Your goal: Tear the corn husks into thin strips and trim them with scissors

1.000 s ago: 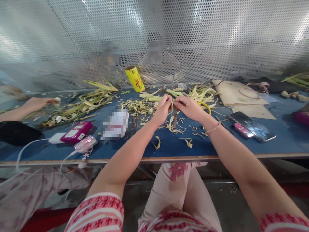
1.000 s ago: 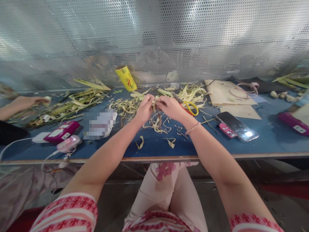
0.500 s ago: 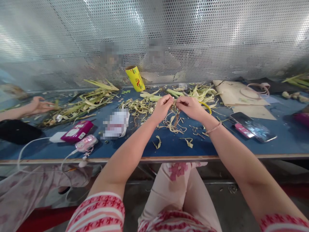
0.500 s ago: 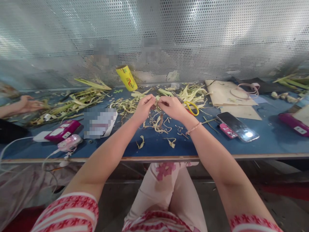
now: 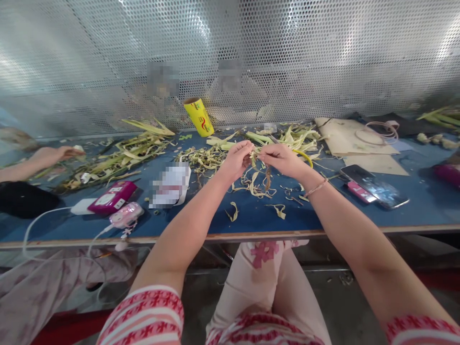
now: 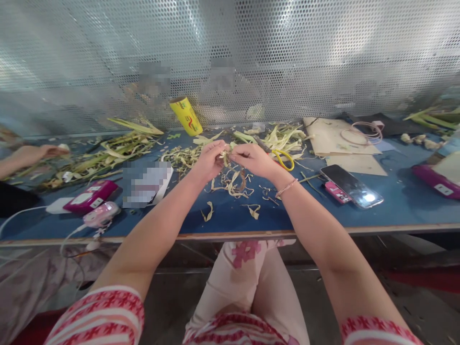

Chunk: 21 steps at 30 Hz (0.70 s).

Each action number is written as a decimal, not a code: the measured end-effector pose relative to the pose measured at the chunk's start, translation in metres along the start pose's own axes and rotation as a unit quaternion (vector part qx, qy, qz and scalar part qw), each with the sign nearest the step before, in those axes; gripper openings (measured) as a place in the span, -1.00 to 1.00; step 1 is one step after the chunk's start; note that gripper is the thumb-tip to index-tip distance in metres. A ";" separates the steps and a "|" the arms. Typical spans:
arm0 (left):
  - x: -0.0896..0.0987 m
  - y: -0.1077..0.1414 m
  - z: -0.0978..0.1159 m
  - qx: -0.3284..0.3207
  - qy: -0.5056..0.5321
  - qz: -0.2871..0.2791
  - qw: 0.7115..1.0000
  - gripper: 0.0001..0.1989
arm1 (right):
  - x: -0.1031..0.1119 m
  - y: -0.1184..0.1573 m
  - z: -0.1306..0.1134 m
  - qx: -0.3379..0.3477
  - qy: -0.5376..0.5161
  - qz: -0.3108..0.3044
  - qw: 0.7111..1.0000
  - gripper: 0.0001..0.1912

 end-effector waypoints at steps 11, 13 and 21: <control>-0.013 0.005 0.002 0.001 0.063 -0.016 0.998 -0.66 | 0.006 0.001 0.001 0.041 -0.072 -0.066 0.994 -0.50; -0.014 0.005 0.001 0.020 0.066 -0.009 0.998 -0.67 | 0.008 0.002 0.002 0.043 -0.082 -0.082 0.992 -0.49; -0.019 0.005 -0.004 0.089 0.124 0.006 0.988 -0.64 | 0.002 0.000 0.014 -0.028 -0.121 0.007 0.992 -0.56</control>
Point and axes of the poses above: each hand's wrist, its own y-axis away from the middle knuckle, its own x-axis out of the back of the hand, z = x × y, the point moved 2 cm from there along -y, towards the middle knuckle, and after that the axes turned 5 degrees about -z, right-handed, at the moved point
